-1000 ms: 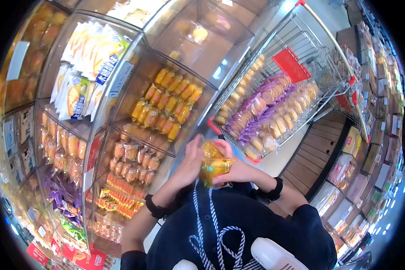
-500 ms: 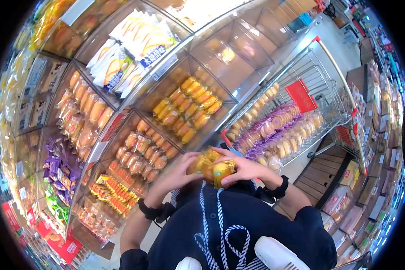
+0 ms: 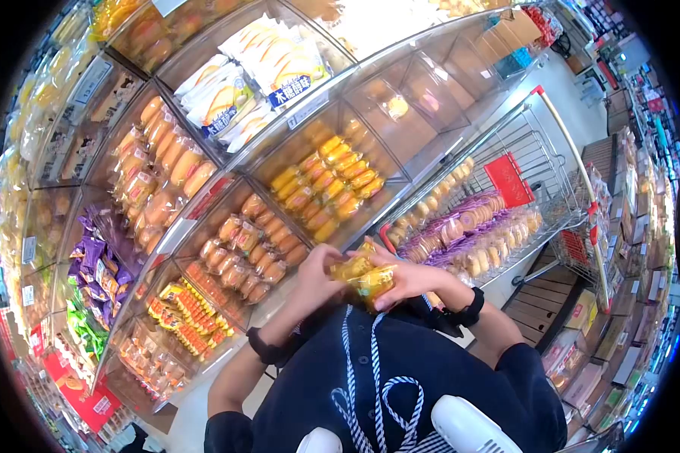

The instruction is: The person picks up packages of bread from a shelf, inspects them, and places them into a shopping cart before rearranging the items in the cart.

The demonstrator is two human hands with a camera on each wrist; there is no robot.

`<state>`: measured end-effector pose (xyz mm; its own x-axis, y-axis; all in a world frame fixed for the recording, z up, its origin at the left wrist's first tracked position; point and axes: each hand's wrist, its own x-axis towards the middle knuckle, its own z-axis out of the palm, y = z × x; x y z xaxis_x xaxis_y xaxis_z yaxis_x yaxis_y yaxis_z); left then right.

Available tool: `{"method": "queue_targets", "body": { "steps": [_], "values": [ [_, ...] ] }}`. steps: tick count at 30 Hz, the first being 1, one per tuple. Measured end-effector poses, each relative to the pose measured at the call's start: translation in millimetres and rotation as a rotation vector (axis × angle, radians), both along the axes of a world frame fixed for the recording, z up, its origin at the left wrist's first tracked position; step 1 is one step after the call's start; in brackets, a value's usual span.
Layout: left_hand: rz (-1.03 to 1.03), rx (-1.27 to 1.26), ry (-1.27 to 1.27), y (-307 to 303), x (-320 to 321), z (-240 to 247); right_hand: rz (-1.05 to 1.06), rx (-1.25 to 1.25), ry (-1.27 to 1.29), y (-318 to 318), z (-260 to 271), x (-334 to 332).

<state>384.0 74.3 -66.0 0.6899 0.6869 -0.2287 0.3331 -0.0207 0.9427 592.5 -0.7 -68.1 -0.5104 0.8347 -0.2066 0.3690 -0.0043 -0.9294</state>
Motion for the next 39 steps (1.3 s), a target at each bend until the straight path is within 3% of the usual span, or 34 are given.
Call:
{"method": "queue_targets", "body": {
  "steps": [2, 5, 8, 9, 11, 15, 16, 20, 26, 29, 32, 35, 39],
  "values": [
    [0.078, -0.334, -0.083, 0, -7, -1, -0.073, -0.111, 0.169, -3, 0, -4],
    [0.076, -0.611, -0.202, -4, -18, -15, -0.177, -0.385, 0.395, -5, 11, -9],
    [0.113, -0.718, -0.12, 5, -24, -26, -0.252, -0.498, 0.488, -8, 20, -12],
    [0.157, -0.653, -0.208, 10, -24, -29, -0.217, -0.329, 0.412, -8, 20, -13],
    [0.202, -0.601, -0.14, 24, -25, -35, -0.145, 0.011, 0.251, -6, 21, -14],
    [0.073, -0.592, -0.222, 15, 3, -30, -0.051, 0.111, -0.022, -4, 21, -22],
    [0.059, -0.599, -0.225, 13, 9, -32, -0.022, 0.045, 0.009, -2, 23, -22],
    [0.119, -0.903, -0.238, 13, 12, -14, 0.005, 0.125, -0.049, -3, 9, -23],
    [0.059, -0.642, -0.318, 3, 12, -5, -0.065, 0.143, -0.059, -4, 10, -28],
    [0.06, -0.872, -0.319, 11, 10, -7, -0.027, 0.169, -0.1, -3, 26, -29],
    [-0.037, -0.777, -0.302, 13, 10, -27, -0.028, 0.191, -0.109, -2, 30, -30],
    [0.029, -0.69, -0.339, 15, 9, -42, -0.066, 0.228, -0.032, 1, 34, -24],
    [0.005, -0.567, -0.105, 25, 4, -19, -0.064, 0.16, 0.066, 7, 42, -4]
  ]
}}
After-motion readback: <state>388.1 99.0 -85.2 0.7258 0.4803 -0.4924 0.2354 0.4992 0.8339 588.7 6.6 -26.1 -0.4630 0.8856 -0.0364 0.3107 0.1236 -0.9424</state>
